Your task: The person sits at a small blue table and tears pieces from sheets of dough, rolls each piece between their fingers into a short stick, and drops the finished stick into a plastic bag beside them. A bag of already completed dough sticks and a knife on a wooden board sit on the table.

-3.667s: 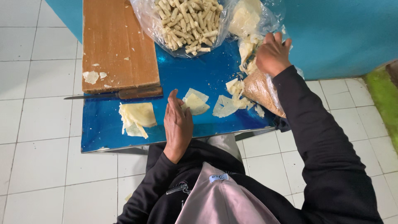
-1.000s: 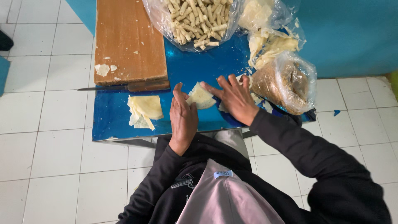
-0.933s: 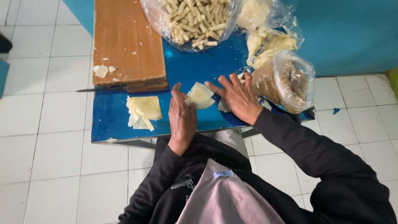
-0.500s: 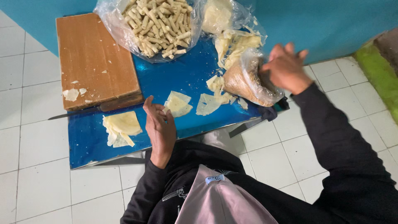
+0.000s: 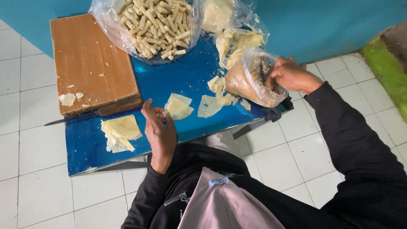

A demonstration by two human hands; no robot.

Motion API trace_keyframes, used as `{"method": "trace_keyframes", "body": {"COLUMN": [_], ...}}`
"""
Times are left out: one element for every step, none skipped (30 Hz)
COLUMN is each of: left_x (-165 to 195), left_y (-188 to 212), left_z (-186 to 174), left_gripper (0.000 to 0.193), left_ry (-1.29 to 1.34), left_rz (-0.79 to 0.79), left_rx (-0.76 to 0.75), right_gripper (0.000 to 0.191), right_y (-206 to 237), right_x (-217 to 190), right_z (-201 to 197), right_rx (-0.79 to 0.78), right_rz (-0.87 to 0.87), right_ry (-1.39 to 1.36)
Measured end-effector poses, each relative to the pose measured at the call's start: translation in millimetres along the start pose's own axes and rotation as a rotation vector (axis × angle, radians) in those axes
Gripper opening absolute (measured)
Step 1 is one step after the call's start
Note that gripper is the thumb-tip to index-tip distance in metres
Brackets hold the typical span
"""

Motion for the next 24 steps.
{"method": "trace_keyframes", "body": {"left_x": [1, 1, 1, 0, 1, 2, 3, 2, 2, 1, 1, 1, 1, 0, 0, 0, 0, 0, 0, 0, -1, -2, -3, -5], "left_y": [0, 0, 0, 0, -1, -1, -1, -1, -1, -1, -1, -2, -3, -4, -5, -6, -7, -7, -8, -8, -9, -9, -10, -11], "left_z": [-1, -1, -1, -1, -1, -2, -3, -3, -3, -3, -4, -4, -4, -4, -3, -2, -2, -2, -2, -2, -2, -2, -2, -1], "left_gripper": [0.063, 0.063, 0.063, 0.063, 0.063, 0.064, 0.064, 0.064, 0.064, 0.064, 0.064, 0.063, 0.063, 0.063, 0.062, 0.062, 0.062, 0.062, 0.062, 0.062, 0.063, 0.063, 0.063, 0.064], "left_ry": [-0.006, 0.0, 0.006, 0.012, 0.016, 0.018, 0.018, 0.033, 0.046, 0.056, 0.063, 0.07, 0.078, 0.09, 0.103, 0.117, 0.125, 0.132, 0.14, 0.143, 0.147, 0.153, 0.179, 0.206], "left_rz": [0.004, -0.003, -0.009, -0.015, -0.003, 0.008, 0.019, 0.012, 0.002, -0.009, -0.001, 0.008, 0.019, 0.006, -0.005, -0.017, -0.023, -0.029, -0.036, -0.044, -0.052, -0.062, -0.062, -0.061], "left_rx": [0.001, -0.001, -0.003, -0.004, 0.002, 0.008, 0.014, 0.018, 0.024, 0.031, 0.034, 0.038, 0.04, 0.034, 0.027, 0.02, 0.016, 0.013, 0.007, 0.001, -0.006, -0.015, -0.027, -0.04], "right_gripper": [0.033, 0.034, 0.034, 0.033, 0.033, 0.032, 0.031, 0.03, 0.027, 0.025, 0.023, 0.027, 0.032, 0.035, 0.039, 0.041, 0.043, 0.042, 0.042, 0.041, 0.041, 0.041, 0.042, 0.045], "right_y": [-2, -4, -7, -10, -10, -12, -17, -23, -29, -37, -42, -48, -55, -65, -70, -68, -62, -59, -55, -49, -40, -31, -23, -12], "right_x": [1, 1, 0, -2, -5, -10, -17, -29, -52, -78, -105, -134, -166, -194, -220, -244, -265, -280, -292, -299, -303, -305, -306, -306], "right_z": [-5, -11, -18, -28, -37, -44, -49, -52, -53, -53, -50, -41, -31, -13, 5, 17, 28, 40, 50, 56, 57, 56, 54, 49], "right_rx": [0.007, 0.016, 0.038, 0.061, 0.085, 0.092, 0.098, 0.103, 0.141, 0.178, 0.214, 0.241, 0.27, 0.215, 0.161, 0.213, 0.265, 0.242, 0.217, 0.191, 0.203, 0.214, 0.226, 0.278], "right_rz": [-0.012, -0.024, -0.032, -0.041, -0.05, -0.058, -0.068, -0.081, -0.244, -0.408, -0.576, -0.704, -0.83, -0.837, -0.842, -0.886, -0.929, -0.867, -0.803, -0.737, -0.732, -0.726, -0.721, -0.734], "right_ry": [-0.042, -0.085, -0.082, -0.078, -0.073, -0.054, -0.035, -0.016, -0.052, -0.09, -0.128, -0.177, -0.227, -0.231, -0.234, -0.247, -0.261, -0.305, -0.349, -0.392, -0.373, -0.353, -0.33, -0.314]}}
Point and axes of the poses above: each hand's wrist, its own y-axis away from the middle knuckle, its own z-axis out of the palm, x = y × z, the point moved 6 cm from there along -y, towards the middle knuckle, and after that the axes turned 3 degrees about x, right-handed, at the moved point
